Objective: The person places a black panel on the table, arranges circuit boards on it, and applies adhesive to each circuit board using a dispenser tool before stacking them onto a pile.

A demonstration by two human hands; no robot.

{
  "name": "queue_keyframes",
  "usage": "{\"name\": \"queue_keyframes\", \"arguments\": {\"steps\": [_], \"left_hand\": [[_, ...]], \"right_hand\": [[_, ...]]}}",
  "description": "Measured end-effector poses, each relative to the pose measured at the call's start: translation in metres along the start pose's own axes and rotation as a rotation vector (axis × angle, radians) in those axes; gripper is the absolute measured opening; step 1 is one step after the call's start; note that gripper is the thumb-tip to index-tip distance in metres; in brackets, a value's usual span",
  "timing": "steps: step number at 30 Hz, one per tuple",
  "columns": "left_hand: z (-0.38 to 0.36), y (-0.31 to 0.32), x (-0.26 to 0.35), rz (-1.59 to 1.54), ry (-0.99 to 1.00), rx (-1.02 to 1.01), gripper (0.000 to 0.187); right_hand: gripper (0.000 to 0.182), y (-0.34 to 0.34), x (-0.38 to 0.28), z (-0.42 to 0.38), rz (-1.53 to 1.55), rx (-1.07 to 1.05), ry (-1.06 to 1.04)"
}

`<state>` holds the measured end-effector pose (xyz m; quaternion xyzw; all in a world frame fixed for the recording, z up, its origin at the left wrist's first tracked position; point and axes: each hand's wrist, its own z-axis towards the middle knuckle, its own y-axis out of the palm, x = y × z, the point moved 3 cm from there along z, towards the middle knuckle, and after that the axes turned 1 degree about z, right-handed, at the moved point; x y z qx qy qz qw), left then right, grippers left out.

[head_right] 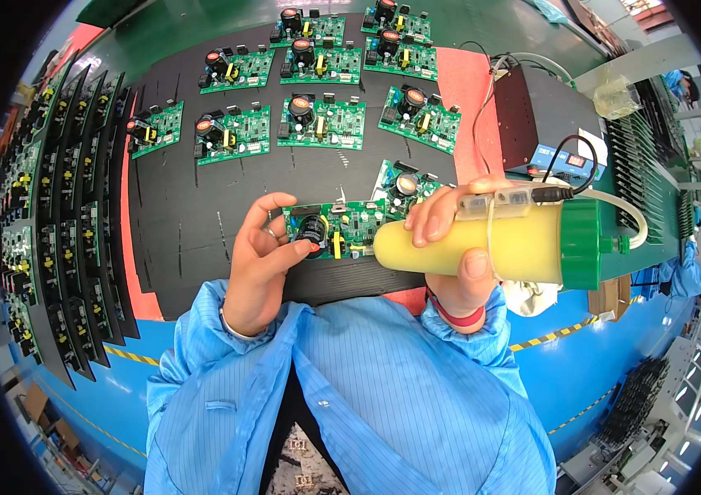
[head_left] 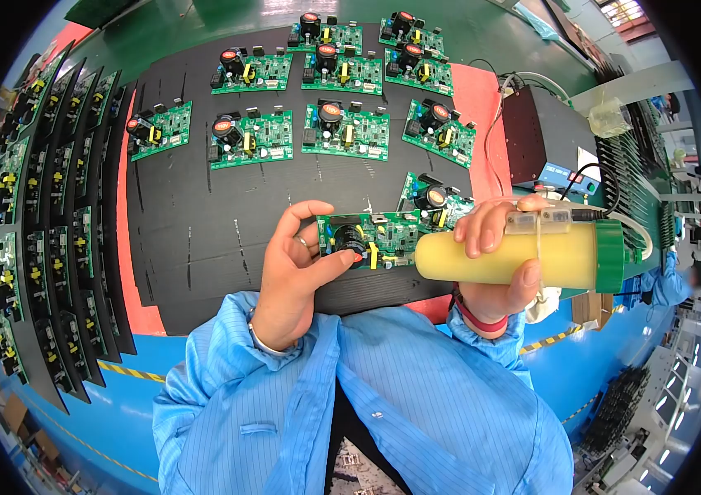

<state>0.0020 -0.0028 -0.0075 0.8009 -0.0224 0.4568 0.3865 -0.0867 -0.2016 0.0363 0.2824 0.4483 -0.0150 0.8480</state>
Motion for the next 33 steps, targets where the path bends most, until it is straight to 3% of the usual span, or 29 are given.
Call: {"name": "queue_keyframes", "arguments": {"steps": [9, 18, 24, 25, 27, 29, 31, 33], "left_hand": [[-0.001, -0.002, 0.000, 0.011, -0.016, 0.017, 0.051], [-0.004, -0.005, -0.001, -0.067, 0.022, 0.063, 0.049], [-0.063, -0.029, 0.066, -0.004, 0.309, -0.021, 0.061], [-0.082, -0.034, 0.081, 0.085, 0.483, -0.028, 0.057], [-0.126, -0.049, 0.116, 0.281, 0.818, -0.019, 0.059], [-0.174, -0.068, 0.148, 0.412, 1.076, 0.237, 0.055], [-0.218, -0.080, 0.184, 0.586, 1.218, 0.767, 0.046], [-0.251, -0.100, 0.211, 0.477, 1.147, 0.999, 0.039]], "right_hand": [[0.062, -0.002, -0.004, 0.003, -0.141, -0.017, -0.082], [0.061, -0.003, -0.006, -0.004, -0.001, 0.023, -0.044], [0.063, -0.013, -0.009, 0.001, 0.404, -0.081, -0.061], [0.059, -0.024, -0.010, -0.002, 0.243, 0.033, -0.020], [0.063, -0.019, -0.005, 0.003, 0.198, 0.012, -0.077], [0.063, -0.003, -0.002, 0.006, 0.098, 0.018, -0.060], [0.054, -0.015, 0.007, 0.004, 0.147, -0.071, -0.036], [0.053, -0.022, 0.014, 0.002, 0.124, -0.044, -0.024]]}}
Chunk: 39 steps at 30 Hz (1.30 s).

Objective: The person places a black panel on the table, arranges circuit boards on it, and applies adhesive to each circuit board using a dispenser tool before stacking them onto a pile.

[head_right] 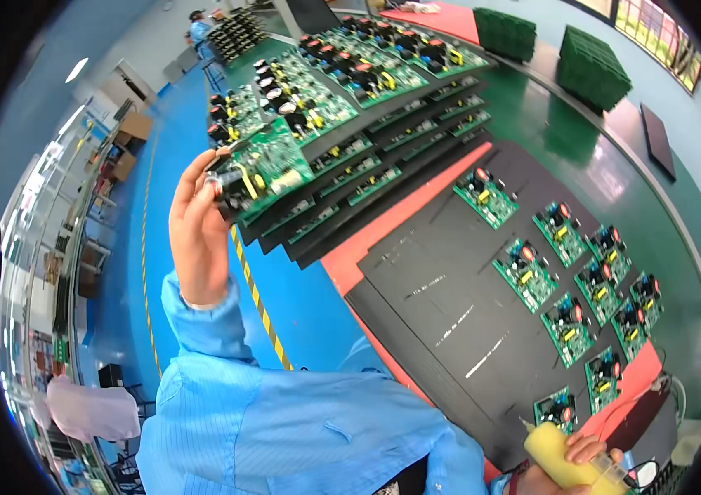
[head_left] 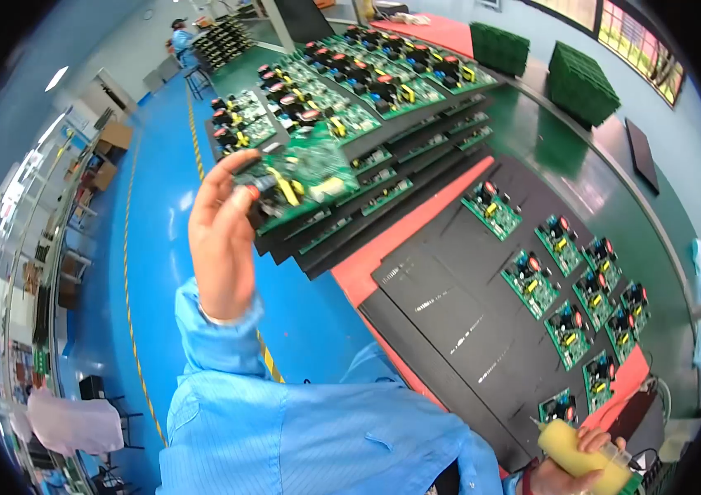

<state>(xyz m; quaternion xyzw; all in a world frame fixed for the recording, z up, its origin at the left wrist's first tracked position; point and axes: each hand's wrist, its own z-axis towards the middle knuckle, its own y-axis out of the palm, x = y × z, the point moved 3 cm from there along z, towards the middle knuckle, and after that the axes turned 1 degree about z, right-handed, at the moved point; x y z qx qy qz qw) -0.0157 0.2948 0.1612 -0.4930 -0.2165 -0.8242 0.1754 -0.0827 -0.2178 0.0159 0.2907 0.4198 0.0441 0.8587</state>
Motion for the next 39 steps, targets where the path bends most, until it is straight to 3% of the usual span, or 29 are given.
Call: {"name": "queue_keyframes", "arguments": {"steps": [2, 3, 6, 7, 8, 10, 11, 14, 22, 24, 26, 28, 29, 30, 31, 33, 35, 37, 38, 39], "left_hand": [[0.027, -0.044, -0.017, 0.112, -0.010, 0.033, 0.034], [0.038, -0.064, -0.032, 0.168, -0.017, 0.050, 0.032], [0.056, -0.085, -0.052, 0.348, 0.039, 0.075, 0.024], [0.057, -0.086, -0.053, 0.390, 0.025, 0.071, 0.027], [0.059, -0.088, -0.057, 0.478, 0.048, 0.101, 0.027], [0.060, -0.089, -0.053, 1.124, 0.422, 0.144, 0.027], [0.061, -0.088, -0.055, 1.169, 0.498, 0.161, 0.027], [0.062, -0.088, -0.058, 0.972, 0.304, 0.099, 0.026], [0.092, -0.100, -0.070, 1.044, 0.395, 0.113, 0.024], [0.092, -0.102, -0.068, 1.111, 0.465, 0.098, 0.024], [0.081, -0.086, -0.052, 1.384, 0.804, 0.206, 0.027], [0.043, -0.034, -0.013, 1.426, 0.920, 0.379, 0.025], [0.020, -0.015, -0.009, 1.150, 0.853, 0.326, 0.025], [0.001, 0.005, -0.013, 0.884, 0.771, 0.279, 0.027], [-0.012, 0.031, -0.030, 0.645, 0.783, 0.174, 0.029], [-0.022, 0.090, -0.054, 0.726, 0.658, -0.281, 0.034], [-0.014, 0.140, -0.111, 0.472, 0.307, -0.527, 0.045], [0.015, 0.175, -0.187, 0.499, 0.405, -0.518, 0.051], [0.025, 0.188, -0.191, 0.598, 0.559, -0.537, 0.053], [0.037, 0.200, -0.231, 0.564, 0.509, -0.603, 0.052]], "right_hand": [[0.058, 0.007, 0.001, -0.004, -0.087, 0.142, 0.001], [0.054, 0.008, 0.001, -0.001, -0.015, 0.010, 0.025], [0.048, 0.011, 0.004, -0.003, -0.021, 0.109, 0.028], [0.044, 0.015, 0.002, 0.001, -0.027, -0.035, 0.017], [0.044, 0.015, 0.003, 0.002, -0.025, -0.037, 0.016], [0.045, 0.022, 0.003, 0.003, -0.029, -0.045, 0.018], [0.045, 0.018, 0.003, 0.003, -0.019, -0.066, 0.032], [0.044, 0.024, 0.004, 0.002, 0.001, -0.035, 0.093], [0.044, 0.023, 0.009, 0.001, 0.036, -0.054, 0.096], [0.045, 0.028, 0.008, 0.003, 0.034, -0.060, 0.092], [0.046, 0.030, 0.007, 0.003, 0.031, -0.063, 0.086], [0.059, 0.022, 0.005, 0.002, -0.070, 0.109, 0.045], [0.055, 0.028, 0.000, 0.006, -0.046, -0.081, 0.006], [0.069, 0.031, -0.002, 0.005, -0.134, 0.057, -0.003], [0.069, 0.035, -0.004, 0.005, -0.140, 0.053, 0.001], [0.068, 0.041, -0.009, 0.006, -0.159, 0.028, -0.007], [0.067, 0.046, -0.011, 0.007, -0.182, -0.016, -0.027], [0.067, 0.044, -0.016, 0.003, -0.174, 0.015, -0.034], [0.067, 0.044, -0.014, 0.001, -0.149, 0.013, -0.030], [0.060, 0.045, -0.013, 0.000, -0.060, -0.031, -0.034]]}}
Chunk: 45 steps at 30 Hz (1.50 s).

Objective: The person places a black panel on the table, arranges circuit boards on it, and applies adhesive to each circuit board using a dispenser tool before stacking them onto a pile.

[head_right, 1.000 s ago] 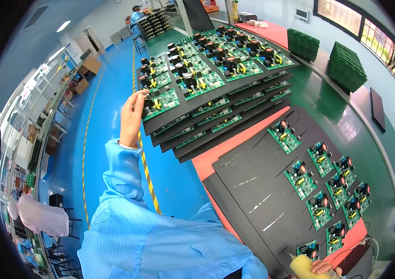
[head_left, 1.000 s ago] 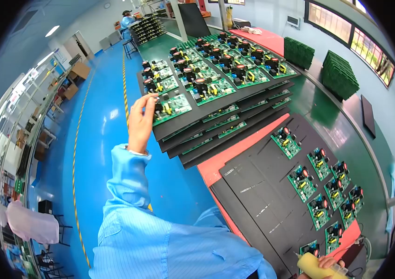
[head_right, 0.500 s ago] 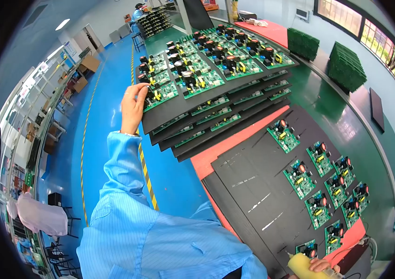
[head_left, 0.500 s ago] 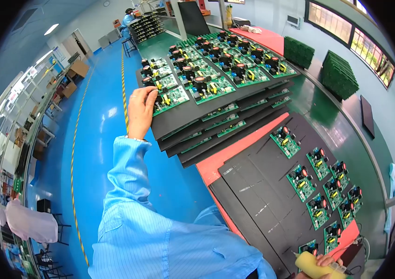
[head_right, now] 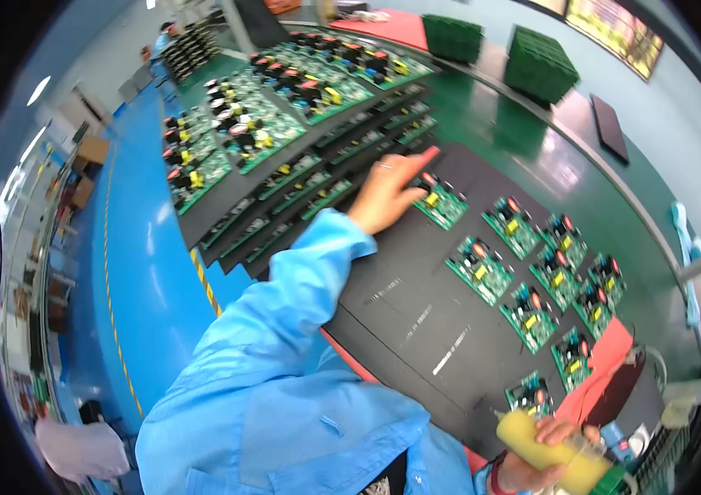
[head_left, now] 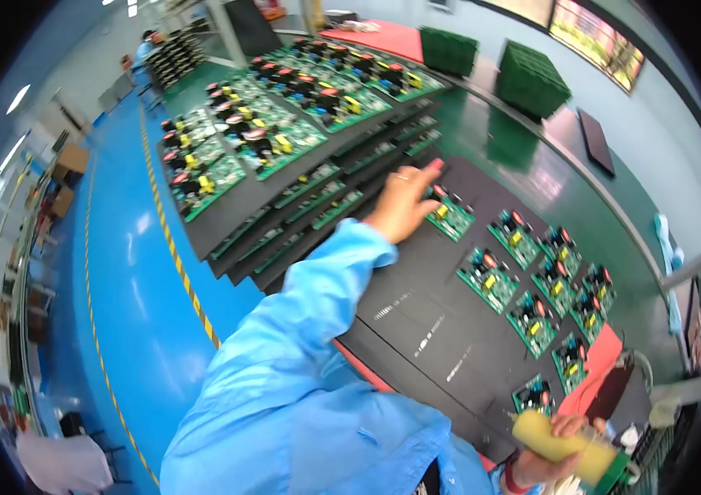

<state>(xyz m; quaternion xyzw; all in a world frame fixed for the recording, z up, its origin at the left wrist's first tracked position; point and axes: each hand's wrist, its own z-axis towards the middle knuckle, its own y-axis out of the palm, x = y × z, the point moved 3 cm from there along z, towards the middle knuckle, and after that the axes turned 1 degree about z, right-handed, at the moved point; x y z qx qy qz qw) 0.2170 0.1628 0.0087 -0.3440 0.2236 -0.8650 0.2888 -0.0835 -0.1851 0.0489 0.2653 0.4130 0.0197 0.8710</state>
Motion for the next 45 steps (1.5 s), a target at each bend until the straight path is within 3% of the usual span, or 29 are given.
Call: {"name": "queue_keyframes", "arguments": {"steps": [1, 3, 7, 8, 11, 13, 15, 17, 18, 19, 21, 25, 30, 45], "left_hand": [[0.003, 0.021, -0.021, -0.005, 0.075, -0.009, 0.047], [0.004, 0.045, -0.043, -0.188, -0.063, -0.120, 0.038], [0.004, 0.041, -0.051, -0.200, -0.011, -0.124, 0.037], [0.003, 0.042, -0.053, -0.185, -0.077, -0.157, 0.036], [-0.006, 0.010, -0.022, -0.055, -0.154, -0.003, 0.036], [-0.015, -0.003, -0.004, -0.353, -0.138, 0.185, 0.035], [-0.035, -0.011, 0.030, -1.164, -0.461, 0.087, 0.032], [-0.058, -0.023, 0.072, -1.379, -0.772, -0.119, 0.030], [-0.069, -0.017, 0.085, -1.437, -0.788, -0.190, 0.030], [-0.079, -0.011, 0.099, -1.433, -0.783, -0.266, 0.026], [-0.096, 0.002, 0.131, -1.623, -0.940, -0.388, 0.022], [-0.116, 0.024, 0.186, -1.648, -1.043, -0.547, 0.020], [-0.123, 0.048, 0.210, -1.565, -1.089, -0.690, 0.051], [-0.123, 0.057, 0.226, -1.511, -1.123, -0.744, 0.057]], "right_hand": [[0.061, 0.007, -0.005, 0.000, -0.099, 0.053, -0.026], [0.046, -0.019, 0.003, -0.009, 0.028, -0.051, 0.039], [0.047, -0.001, 0.002, -0.004, -0.034, 0.008, 0.046], [0.047, 0.007, 0.001, -0.002, -0.067, 0.014, 0.033], [0.048, 0.017, 0.001, 0.004, -0.071, -0.007, 0.013], [0.048, 0.021, 0.002, 0.003, -0.043, -0.022, 0.016], [0.049, 0.022, 0.001, 0.001, -0.021, -0.031, 0.027], [0.047, 0.036, 0.003, 0.008, -0.031, -0.072, -0.002], [0.046, 0.037, 0.000, 0.008, -0.048, -0.082, -0.020], [0.064, 0.030, 0.007, 0.011, 0.060, -0.063, 0.008], [0.071, 0.033, 0.002, 0.009, 0.167, -0.154, 0.004], [0.072, 0.061, -0.019, 0.018, 0.046, -0.250, -0.135], [0.071, 0.061, -0.013, 0.020, 0.016, -0.424, -0.194], [0.069, 0.044, 0.022, 0.012, 0.020, -0.274, -0.121]]}}
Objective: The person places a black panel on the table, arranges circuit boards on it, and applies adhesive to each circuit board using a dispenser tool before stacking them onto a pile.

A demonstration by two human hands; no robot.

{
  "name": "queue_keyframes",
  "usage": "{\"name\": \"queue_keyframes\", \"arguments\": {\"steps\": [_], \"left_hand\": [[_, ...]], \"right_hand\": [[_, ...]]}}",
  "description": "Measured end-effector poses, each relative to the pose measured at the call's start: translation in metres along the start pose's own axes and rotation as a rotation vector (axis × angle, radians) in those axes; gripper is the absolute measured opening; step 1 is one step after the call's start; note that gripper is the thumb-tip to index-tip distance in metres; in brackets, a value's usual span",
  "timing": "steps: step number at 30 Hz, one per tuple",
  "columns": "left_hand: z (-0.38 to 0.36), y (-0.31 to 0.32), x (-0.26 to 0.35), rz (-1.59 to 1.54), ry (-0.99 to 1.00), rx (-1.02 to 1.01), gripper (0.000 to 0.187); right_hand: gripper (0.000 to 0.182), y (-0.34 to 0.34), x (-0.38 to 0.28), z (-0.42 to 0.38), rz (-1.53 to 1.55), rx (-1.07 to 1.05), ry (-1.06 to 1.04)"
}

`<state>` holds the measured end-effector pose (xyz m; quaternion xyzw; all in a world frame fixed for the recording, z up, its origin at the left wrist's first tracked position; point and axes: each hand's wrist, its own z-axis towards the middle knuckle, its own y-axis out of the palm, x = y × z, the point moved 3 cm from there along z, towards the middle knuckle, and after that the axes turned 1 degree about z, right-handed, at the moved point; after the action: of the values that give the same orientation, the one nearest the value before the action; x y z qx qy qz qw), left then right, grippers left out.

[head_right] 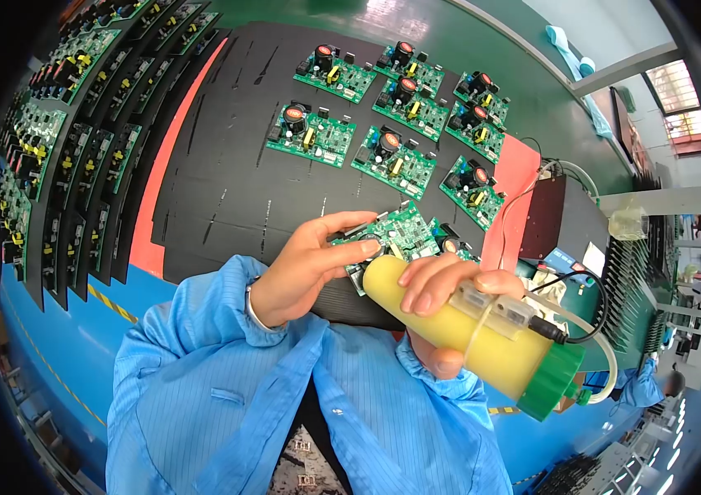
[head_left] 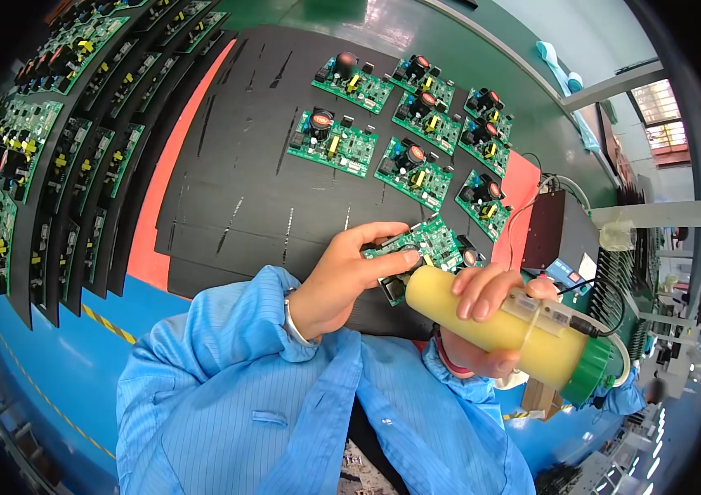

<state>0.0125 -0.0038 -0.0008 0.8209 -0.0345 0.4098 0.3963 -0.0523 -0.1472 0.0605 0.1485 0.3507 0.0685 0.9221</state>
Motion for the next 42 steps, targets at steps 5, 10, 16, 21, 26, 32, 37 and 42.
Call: {"name": "queue_keyframes", "arguments": {"steps": [5, 10, 16, 21, 26, 32, 37, 42], "left_hand": [[0.003, -0.003, -0.005, -0.001, -0.052, 0.020, 0.059], [0.002, 0.000, -0.004, -0.040, -0.062, 0.014, 0.059], [0.000, 0.000, -0.002, -0.008, -0.037, 0.031, 0.059], [0.004, -0.001, -0.007, -0.016, 0.056, 0.017, 0.057], [0.005, 0.000, -0.008, -0.004, 0.079, 0.026, 0.057], [0.007, 0.002, -0.012, -0.025, 0.083, 0.058, 0.058], [0.008, 0.005, -0.008, -0.027, 0.052, 0.048, 0.058], [0.009, 0.006, -0.012, -0.068, 0.062, 0.054, 0.057]], "right_hand": [[0.069, -0.001, 0.002, -0.003, -0.007, 0.022, -0.014], [0.068, -0.002, 0.003, -0.004, -0.004, 0.021, -0.021], [0.068, -0.002, 0.003, -0.004, -0.003, 0.015, -0.004], [0.069, -0.003, 0.001, -0.003, -0.023, 0.012, 0.008], [0.070, -0.005, -0.002, -0.004, -0.041, 0.004, 0.004], [0.073, -0.007, -0.014, -0.004, -0.129, -0.212, 0.046], [0.082, -0.009, -0.022, -0.004, -0.234, -0.403, 0.100], [0.084, -0.012, -0.025, -0.004, -0.276, -0.447, 0.079]]}}
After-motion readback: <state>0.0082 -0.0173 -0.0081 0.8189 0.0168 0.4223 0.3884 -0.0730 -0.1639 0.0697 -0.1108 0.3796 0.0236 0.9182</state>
